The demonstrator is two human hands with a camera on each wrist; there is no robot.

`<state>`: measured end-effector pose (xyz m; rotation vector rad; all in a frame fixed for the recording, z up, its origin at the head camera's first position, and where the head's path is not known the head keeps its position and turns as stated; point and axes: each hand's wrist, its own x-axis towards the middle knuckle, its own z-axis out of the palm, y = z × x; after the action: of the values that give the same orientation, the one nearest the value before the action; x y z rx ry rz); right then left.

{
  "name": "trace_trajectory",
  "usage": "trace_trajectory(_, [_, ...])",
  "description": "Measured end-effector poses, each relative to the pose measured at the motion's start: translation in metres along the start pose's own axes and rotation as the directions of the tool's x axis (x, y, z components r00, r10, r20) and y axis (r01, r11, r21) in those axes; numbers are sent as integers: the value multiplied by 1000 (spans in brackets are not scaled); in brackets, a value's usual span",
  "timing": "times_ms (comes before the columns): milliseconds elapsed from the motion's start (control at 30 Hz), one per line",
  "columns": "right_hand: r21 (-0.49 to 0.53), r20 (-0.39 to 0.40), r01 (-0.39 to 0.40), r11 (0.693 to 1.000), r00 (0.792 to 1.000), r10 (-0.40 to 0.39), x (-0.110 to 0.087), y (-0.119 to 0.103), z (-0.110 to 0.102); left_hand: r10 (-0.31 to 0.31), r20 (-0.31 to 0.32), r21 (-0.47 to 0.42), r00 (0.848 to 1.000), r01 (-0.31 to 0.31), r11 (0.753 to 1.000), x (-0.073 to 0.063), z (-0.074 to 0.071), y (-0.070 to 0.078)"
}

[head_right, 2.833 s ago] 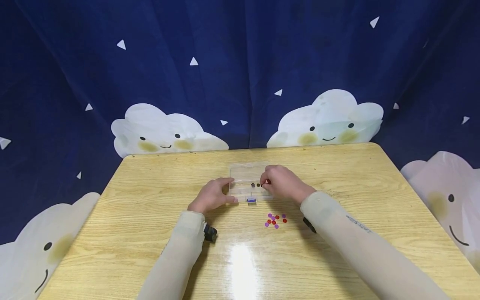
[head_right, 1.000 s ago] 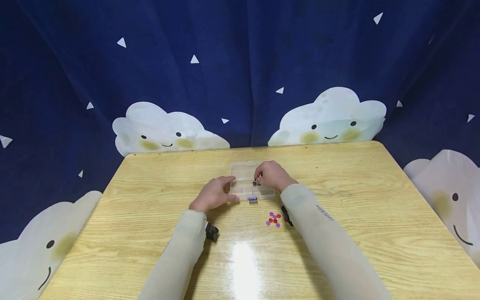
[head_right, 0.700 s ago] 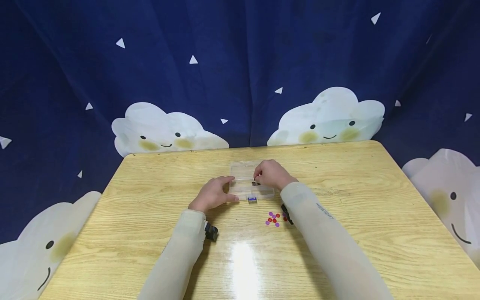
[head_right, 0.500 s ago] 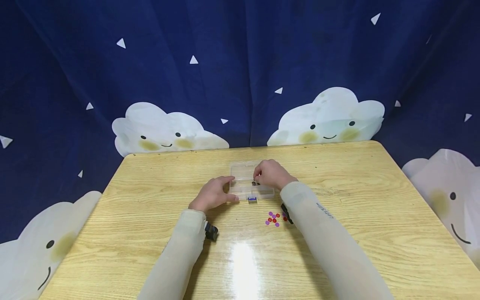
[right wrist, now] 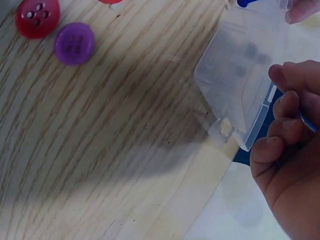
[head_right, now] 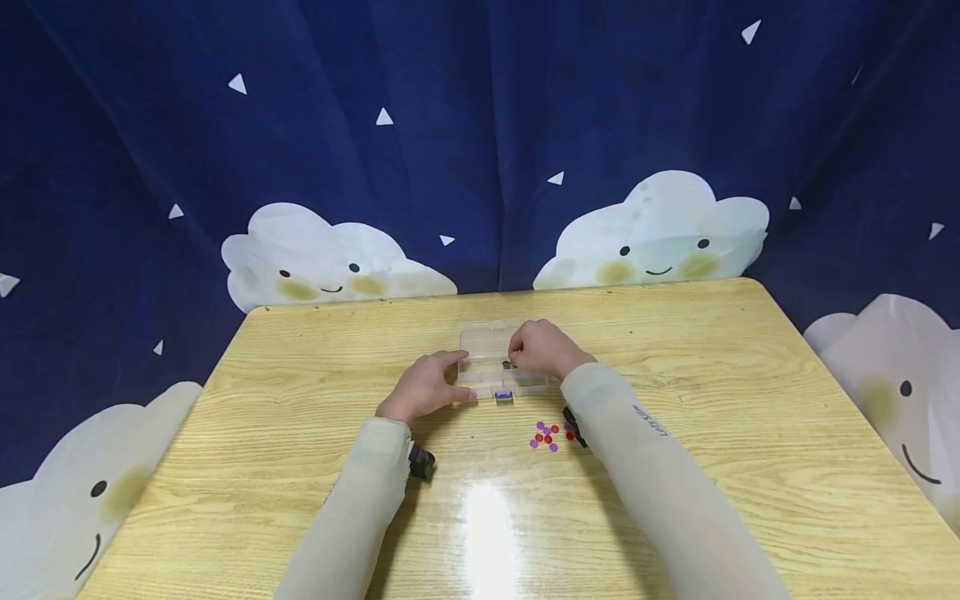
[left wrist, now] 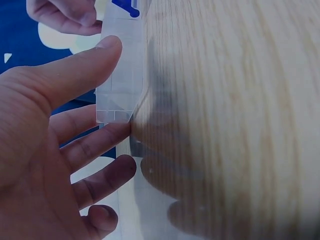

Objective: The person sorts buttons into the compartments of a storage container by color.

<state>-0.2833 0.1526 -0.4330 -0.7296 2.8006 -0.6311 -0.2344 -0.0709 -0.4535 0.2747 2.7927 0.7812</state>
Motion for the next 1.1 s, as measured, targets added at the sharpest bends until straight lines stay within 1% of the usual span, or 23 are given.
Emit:
trace_trajectory(133, [25,27,-25,999,999,25,-2,0,-1,0,0,3,1000,0,1000,0,0,-1])
trace_trajectory(200, [23,32,-29,999,999,28,-3,2,-1,0,-1,4,1000,0,1000,0,1,-1])
trace_trajectory(367, [0,13,-23,1000,1000,23,-4,6,-1,-1,-2,-4,1000,1,1000,1,0,0])
trace_trajectory(600, [-6,-16,-9,1000,1000,9,-9,13,-4,1,0,-11,1000,-1,1000,1,0,0])
trace_trajectory(767, [2,-15,-5,1000,1000,5,-18,22,-6,7,8,-13,1000,-7,1000,0,0,0])
trace_trajectory(900, [12,-29,2,1000,1000,-2,-26,30,-7,12,10,-6,1000,-12,1000,1,1,-1])
trace_trajectory(1100, [-9,-57,38,999,998,-38,-38,37,-10,11,9,-3,1000,-11,1000,1,1,-3])
